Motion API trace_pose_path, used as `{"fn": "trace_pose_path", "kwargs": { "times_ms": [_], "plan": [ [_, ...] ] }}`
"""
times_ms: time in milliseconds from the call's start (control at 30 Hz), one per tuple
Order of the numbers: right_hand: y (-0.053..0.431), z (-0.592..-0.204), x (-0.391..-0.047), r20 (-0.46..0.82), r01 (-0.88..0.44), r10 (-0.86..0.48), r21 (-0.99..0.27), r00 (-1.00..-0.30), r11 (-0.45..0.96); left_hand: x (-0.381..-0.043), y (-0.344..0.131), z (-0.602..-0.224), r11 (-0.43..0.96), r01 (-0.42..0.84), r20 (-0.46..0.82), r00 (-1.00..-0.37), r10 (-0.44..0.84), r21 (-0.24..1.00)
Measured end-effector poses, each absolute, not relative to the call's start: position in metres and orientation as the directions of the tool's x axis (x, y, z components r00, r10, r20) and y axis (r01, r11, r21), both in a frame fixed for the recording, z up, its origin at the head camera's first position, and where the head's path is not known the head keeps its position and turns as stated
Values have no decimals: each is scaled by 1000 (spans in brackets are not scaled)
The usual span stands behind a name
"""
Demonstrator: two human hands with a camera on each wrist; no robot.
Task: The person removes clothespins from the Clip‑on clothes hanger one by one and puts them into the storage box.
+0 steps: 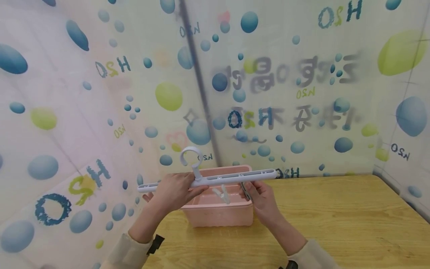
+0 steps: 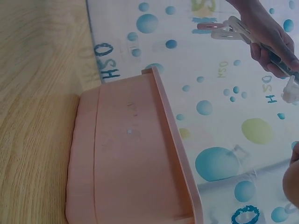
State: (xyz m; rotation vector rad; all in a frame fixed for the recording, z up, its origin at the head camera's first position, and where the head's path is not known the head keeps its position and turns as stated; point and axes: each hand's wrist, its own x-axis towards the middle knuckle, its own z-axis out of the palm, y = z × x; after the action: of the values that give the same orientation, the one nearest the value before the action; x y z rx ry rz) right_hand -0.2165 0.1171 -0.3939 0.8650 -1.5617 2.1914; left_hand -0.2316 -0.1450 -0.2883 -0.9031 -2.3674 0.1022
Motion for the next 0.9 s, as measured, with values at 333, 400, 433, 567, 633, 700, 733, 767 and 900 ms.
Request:
{"fn": "trace_pose_path", "kwargs": {
  "times_ms": [333,400,433,567,633,700,733,767,900],
  "plan": [
    [110,-393,-214,657,-643,42,-721,-753,-259,-231,-146,-289,771,580,502,-600,623,-263],
    [109,-393,-215,677,-667,61,-701,-734,-251,-231,-147,-289,772,579,502,-602,621,-262],
    [109,-393,-215,684,-678,73,-694,-726,-241,-231,-147,-289,773,578,501,-603,621,-262],
    [108,-394,-215,698,-705,107,-688,-708,-175,-231,-148,-289,775,575,502,-604,619,-263],
    [108,-395,-215,700,-712,130,-692,-702,-116,-231,-148,-289,774,575,502,-603,620,-265],
    [107,-394,-214,701,-717,167,-694,-693,-61,-231,-148,-289,773,575,501,-602,622,-269],
    [106,-393,-214,703,-720,186,-693,-687,-38,-231,-148,-289,773,575,499,-603,622,-267],
    [106,-393,-213,702,-720,203,-693,-682,-22,-231,-149,-289,773,577,498,-604,622,-265],
    [106,-392,-212,699,-713,227,-701,-679,26,-231,-148,-290,774,579,498,-607,619,-256]
  ]
}}
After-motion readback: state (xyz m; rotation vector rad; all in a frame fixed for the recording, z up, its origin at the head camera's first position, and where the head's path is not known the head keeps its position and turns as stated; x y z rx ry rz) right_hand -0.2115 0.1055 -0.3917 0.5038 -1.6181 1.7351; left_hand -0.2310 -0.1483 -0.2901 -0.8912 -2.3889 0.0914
